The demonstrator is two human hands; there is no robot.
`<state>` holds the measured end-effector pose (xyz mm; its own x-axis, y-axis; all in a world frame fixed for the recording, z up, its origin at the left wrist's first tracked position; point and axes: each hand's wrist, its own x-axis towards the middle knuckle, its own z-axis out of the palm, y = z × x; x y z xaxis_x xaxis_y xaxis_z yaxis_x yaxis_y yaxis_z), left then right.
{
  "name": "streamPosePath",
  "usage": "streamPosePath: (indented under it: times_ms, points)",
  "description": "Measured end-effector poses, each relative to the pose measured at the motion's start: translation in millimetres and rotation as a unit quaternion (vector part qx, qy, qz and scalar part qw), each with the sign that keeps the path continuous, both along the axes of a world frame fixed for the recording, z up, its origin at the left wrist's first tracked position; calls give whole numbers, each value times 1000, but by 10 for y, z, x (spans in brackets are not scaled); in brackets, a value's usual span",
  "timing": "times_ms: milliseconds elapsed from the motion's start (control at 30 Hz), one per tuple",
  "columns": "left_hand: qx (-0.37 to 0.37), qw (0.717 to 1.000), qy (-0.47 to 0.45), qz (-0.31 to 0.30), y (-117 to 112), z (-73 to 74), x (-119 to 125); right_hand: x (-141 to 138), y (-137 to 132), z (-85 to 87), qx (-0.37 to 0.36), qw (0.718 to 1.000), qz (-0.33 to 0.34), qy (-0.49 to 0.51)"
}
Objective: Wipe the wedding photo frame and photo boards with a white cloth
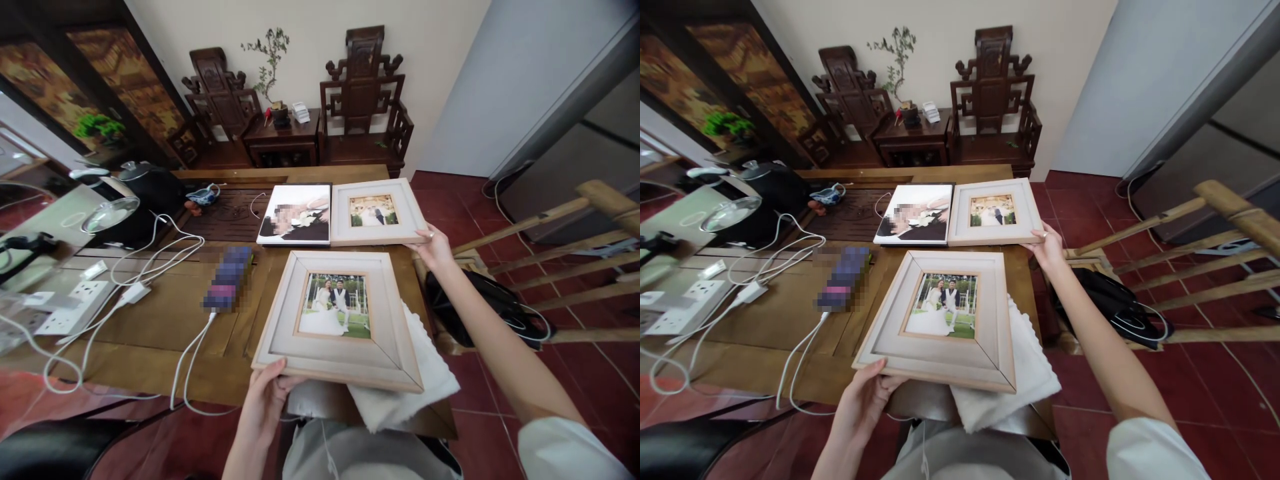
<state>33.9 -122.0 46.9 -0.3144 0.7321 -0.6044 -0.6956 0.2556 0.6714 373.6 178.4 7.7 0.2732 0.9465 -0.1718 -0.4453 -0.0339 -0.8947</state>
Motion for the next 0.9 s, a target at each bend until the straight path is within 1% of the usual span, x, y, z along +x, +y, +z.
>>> streamPosePath:
  times_ms: [100, 167, 200, 267, 333, 400, 467, 500, 533, 567, 633, 667, 700, 767, 833, 900]
  points:
    - [-11, 1000, -3, -7, 29, -10, -34, 44, 4, -2, -2, 997, 4, -81]
    - [-7, 1000, 1, -14, 40, -27, -60, 56, -118, 34, 15, 987, -16, -156]
    - [-3, 1000, 3, -21, 43, -38, -70, 52, -244, 74, 37, 979, -28, -198]
    - [4, 1000, 6, -31, 48, -56, -80, 27, -640, 205, 101, 954, -32, -280]
    - [8, 999, 6, -33, 54, -62, -74, -9, -1197, 384, 170, 918, 30, -357]
    - [12, 1000, 3, -29, 64, -52, -53, -47, -1816, 546, 222, 875, 85, -421]
    - [19, 1000, 0, -19, 75, -32, -26, -88, -2385, 613, 269, 848, 107, -443]
    - [22, 1000, -1, -14, 81, -21, -15, -114, -2623, 599, 293, 833, 113, -456]
    - [25, 1000, -3, -11, 86, -10, -5, -145, -2822, 554, 325, 808, 120, -476]
    - [26, 1000, -5, -9, 90, -2, 1, -184, -2981, 485, 353, 778, 140, -500]
    - [27, 1000, -7, -11, 95, 10, 2, -280, -3189, 313, 377, 728, 161, -550]
    - [26, 1000, -9, -13, 97, 14, -2, -334, -3247, 228, 384, 711, 154, -568]
    - [26, 1000, -11, -14, 98, 17, -7, -390, -3283, 155, 391, 703, 133, -579]
    - [23, 999, -17, -15, 101, 23, -20, -501, -3312, 54, 401, 699, 79, -587]
    - [15, 1000, -21, -11, 106, 24, -29, -600, -3316, 10, 403, 690, 41, -600]
    - [14, 1000, -23, -2, 111, 18, -29, -677, -3317, -8, 392, 673, 29, -627]
